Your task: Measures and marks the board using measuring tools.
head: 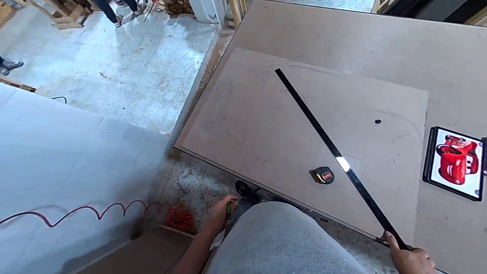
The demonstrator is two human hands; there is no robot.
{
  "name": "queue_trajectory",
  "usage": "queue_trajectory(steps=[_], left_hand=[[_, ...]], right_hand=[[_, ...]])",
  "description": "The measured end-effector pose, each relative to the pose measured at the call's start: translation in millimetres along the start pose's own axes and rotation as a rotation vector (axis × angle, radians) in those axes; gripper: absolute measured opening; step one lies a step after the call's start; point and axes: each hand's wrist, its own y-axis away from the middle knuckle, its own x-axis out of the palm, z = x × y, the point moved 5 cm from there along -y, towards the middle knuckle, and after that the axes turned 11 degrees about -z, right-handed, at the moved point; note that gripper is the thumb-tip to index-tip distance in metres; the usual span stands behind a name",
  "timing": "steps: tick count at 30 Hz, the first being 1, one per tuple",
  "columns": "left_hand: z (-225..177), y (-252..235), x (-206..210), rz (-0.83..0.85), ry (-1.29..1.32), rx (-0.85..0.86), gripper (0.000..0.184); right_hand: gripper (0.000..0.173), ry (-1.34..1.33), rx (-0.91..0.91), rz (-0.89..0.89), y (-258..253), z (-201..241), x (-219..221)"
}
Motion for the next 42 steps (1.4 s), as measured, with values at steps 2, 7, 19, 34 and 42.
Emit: queue_trajectory(steps=[2,7,19,34,42], left_hand=[[3,-7,-8,0.009,-0.019,-0.014,0.041],[18,-17,-29,-0.001,-0.021,-0.022,0.043],[78,-72,-110,0.169,-0.151,0.137,0.043],[126,-97,-217,0.047,-0.197,0.147,0.043],[82,-118,-160,0.044,-0.425,0.218,0.061]], right_hand=[[0.113,0.022,-0.034,0.085,0,0,-4],[0.053,-0.045,-0.307,0.18,7,9,-17],[0.037,-0.815,-0.237,0.224,232,309,-126],[0.061,-0.648,-0.539,0.661,378,510,-45],[0.047,-0.583,-0.274,0.359,277,369,-54]])
